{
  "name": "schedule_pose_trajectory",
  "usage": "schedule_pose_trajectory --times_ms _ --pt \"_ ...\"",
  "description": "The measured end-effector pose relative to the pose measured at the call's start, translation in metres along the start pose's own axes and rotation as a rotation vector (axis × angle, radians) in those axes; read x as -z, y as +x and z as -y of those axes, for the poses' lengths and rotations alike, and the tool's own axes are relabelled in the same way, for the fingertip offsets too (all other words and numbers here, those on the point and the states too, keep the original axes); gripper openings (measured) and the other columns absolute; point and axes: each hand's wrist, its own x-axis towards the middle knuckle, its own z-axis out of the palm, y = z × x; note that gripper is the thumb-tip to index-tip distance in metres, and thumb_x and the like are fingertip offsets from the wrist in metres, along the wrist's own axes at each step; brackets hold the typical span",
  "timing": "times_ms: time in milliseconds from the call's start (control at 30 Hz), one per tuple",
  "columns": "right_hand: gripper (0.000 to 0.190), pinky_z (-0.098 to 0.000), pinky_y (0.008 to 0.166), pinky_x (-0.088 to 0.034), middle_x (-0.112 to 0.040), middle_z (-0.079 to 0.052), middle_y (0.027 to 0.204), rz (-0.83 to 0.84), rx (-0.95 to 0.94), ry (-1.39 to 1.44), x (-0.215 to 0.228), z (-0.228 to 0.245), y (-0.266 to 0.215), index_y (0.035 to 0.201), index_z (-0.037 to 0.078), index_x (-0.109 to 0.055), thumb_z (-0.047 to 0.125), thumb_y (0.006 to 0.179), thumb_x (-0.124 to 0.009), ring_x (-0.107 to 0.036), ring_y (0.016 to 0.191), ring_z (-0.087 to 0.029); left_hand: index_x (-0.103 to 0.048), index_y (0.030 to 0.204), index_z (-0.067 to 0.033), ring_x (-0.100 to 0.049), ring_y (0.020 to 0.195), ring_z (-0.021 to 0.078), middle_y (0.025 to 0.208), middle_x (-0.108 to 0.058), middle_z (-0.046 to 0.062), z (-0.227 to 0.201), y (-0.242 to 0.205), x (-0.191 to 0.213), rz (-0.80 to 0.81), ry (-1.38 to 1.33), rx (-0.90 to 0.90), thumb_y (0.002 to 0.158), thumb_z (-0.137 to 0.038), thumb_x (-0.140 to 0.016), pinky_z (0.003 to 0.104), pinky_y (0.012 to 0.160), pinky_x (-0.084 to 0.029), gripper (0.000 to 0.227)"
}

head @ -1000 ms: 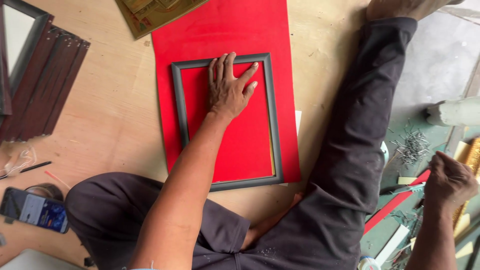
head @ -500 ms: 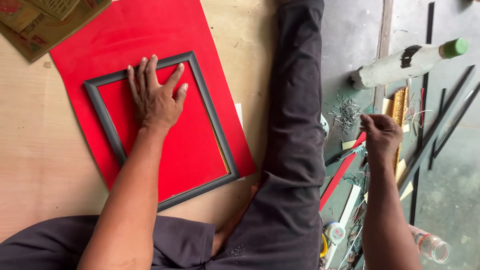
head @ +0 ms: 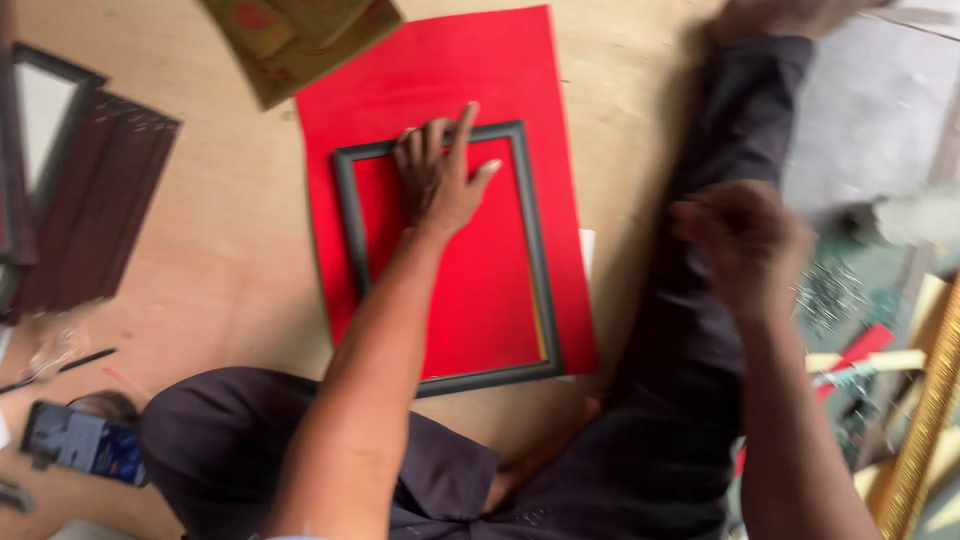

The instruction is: Secure a decorative picture into a frame using a tool to bend metal tabs.

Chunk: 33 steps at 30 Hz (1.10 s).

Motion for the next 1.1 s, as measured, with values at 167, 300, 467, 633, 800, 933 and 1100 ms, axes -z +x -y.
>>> schedule_pose_trajectory --times_ms 167,300,467,633,800,933,1100 --pt "0.012 -0.0316 0.063 -0.056 -0.075 -0.011 0.082 0.324 -0.055 -0.377 -0.131 0.023 0.036 0.094 0.002 -0.073 0.009 0.087 -0.080 -0.073 0.070 -0.018 -0.074 0.112 -0.0251 -0.050 0.102 0.0254 0.105 -0.055 0.001 0.002 0.017 -0.016 0.063 -0.035 0.186 0.087 -0.042 -0.082 0.051 0.096 -0.037 0.031" --pt "0.011 -0.0363 0.064 -0.056 -0.075 -0.014 0.082 0.366 0.066 -0.488 -0.172 -0.007 0.059 0.092 0.002 -0.075 0.010 0.086 -0.080 -0.073 0.070 -0.026 -0.076 0.110 -0.0246 -0.051 0.104 0.0236 0.104 -0.056 -0.001 -0.010 0.021 0.004 0.005 -0.044 0.195 0.086 -0.038 -0.082 0.048 0.097 -0.038 0.028" --pt "0.011 -0.0388 0.066 -0.057 -0.074 -0.015 0.085 0.337 0.270 -0.548 -0.198 -0.013 0.074 0.090 0.002 -0.074 0.009 0.085 -0.081 -0.073 0.073 -0.029 -0.078 0.109 -0.0230 -0.052 0.099 0.0229 0.100 -0.056 -0.001 -0.011 0.020 0.013 -0.047 -0.133 0.176 0.088 -0.034 -0.080 0.045 0.095 -0.039 0.024" --pt "0.012 -0.0385 0.065 -0.057 -0.074 -0.014 0.086 0.386 0.245 -0.597 -0.201 -0.008 0.082 0.090 0.001 -0.074 0.010 0.087 -0.082 -0.072 0.071 -0.029 -0.079 0.110 -0.0239 -0.052 0.095 0.0201 0.097 -0.056 -0.003 -0.008 0.019 0.005 -0.037 -0.115 0.195 0.090 -0.039 -0.076 0.044 0.096 -0.041 0.025" --pt "0.017 -0.0366 0.066 -0.058 -0.075 -0.014 0.089 0.443 0.223 -0.560 -0.190 0.004 0.087 0.096 0.001 -0.075 0.010 0.084 -0.082 -0.073 0.073 -0.025 -0.080 0.111 -0.0253 -0.052 0.095 0.0189 0.097 -0.057 -0.005 -0.007 0.020 0.002 0.003 -0.097 0.213 0.088 -0.042 -0.075 0.042 0.094 -0.041 0.029" --pt "0.029 -0.0303 0.072 -0.061 -0.075 -0.011 0.097 0.420 -0.115 -0.173 -0.133 -0.028 0.081 0.118 -0.001 -0.069 0.004 0.090 -0.067 -0.075 0.080 -0.017 -0.080 0.110 -0.0265 -0.052 0.096 0.0189 0.098 -0.058 -0.006 -0.006 0.020 -0.004 -0.010 -0.054 0.208 0.085 -0.044 -0.075 0.042 0.096 -0.041 0.031" --pt "0.021 -0.0298 0.078 -0.061 -0.071 -0.013 0.106 0.122 -0.215 -0.031 -0.005 0.007 0.029 0.126 -0.006 -0.066 -0.001 0.107 -0.061 -0.073 0.087 -0.018 -0.080 0.111 -0.0275 -0.052 0.098 0.0195 0.101 -0.059 -0.005 -0.002 0.019 -0.003 -0.001 -0.076 0.208 0.085 -0.047 -0.079 0.044 0.096 -0.041 0.033"
